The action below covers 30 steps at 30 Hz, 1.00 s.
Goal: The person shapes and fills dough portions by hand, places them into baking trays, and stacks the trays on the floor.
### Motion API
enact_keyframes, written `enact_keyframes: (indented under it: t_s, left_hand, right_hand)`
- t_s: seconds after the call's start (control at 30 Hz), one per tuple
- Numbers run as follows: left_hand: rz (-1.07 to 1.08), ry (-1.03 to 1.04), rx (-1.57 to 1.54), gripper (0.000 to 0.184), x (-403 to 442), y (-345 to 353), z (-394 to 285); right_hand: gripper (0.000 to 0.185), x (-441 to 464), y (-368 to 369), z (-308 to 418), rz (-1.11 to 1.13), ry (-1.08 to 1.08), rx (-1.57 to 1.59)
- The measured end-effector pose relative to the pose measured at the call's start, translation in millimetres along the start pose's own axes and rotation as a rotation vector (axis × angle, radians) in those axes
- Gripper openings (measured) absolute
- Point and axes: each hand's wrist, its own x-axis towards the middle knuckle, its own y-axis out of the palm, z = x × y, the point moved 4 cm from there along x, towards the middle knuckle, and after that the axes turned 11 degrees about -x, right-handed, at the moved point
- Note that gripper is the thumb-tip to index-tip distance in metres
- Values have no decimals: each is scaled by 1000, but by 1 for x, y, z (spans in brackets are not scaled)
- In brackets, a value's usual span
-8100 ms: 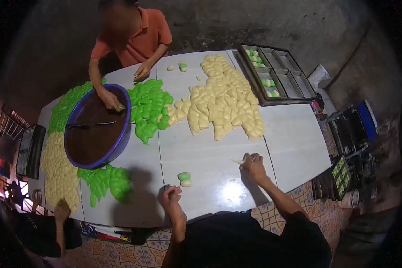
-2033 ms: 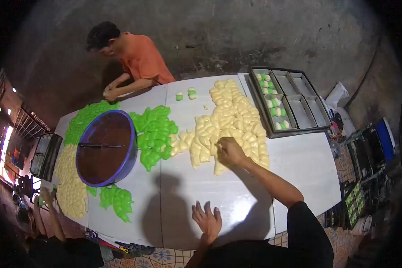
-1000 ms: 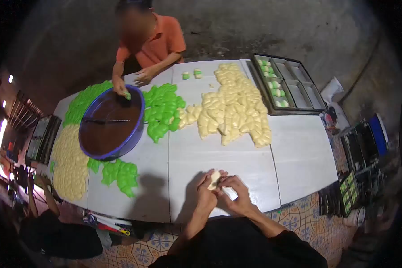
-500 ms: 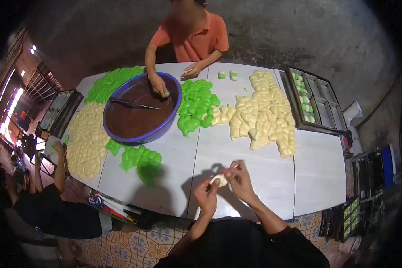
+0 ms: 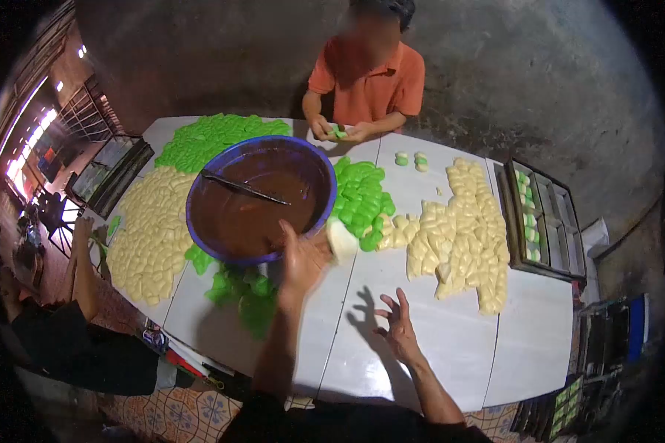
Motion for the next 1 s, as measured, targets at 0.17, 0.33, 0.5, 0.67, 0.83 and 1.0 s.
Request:
enact_keyframes:
  t_s: [0.17, 0.33, 0.5, 0.67, 0.83, 1.0]
  left_hand:
    - [-568, 20, 1215, 103, 112, -135, -63]
    - [-722, -404, 1071, 90, 113, -140, -37]
    - [-309, -21, 1027, 90, 44, -13, -32]
    - [-304, -413, 106, 82, -80, 50, 100]
    - [-494, -169, 255, 52, -133, 72, 144]
    - [-159, -85, 959, 37, -162, 69, 160]
  right_hand:
    - [99, 2, 10, -13, -87, 37, -40]
    - [76, 10, 26, -12, -75, 5, 286]
    - [67, 9, 13, -13, -198, 98, 166]
    - [45, -6, 7, -6, -186, 393, 643]
    - [30, -52, -13, 40, -374, -57, -388]
    - [38, -84, -18, 70, -189, -447, -885]
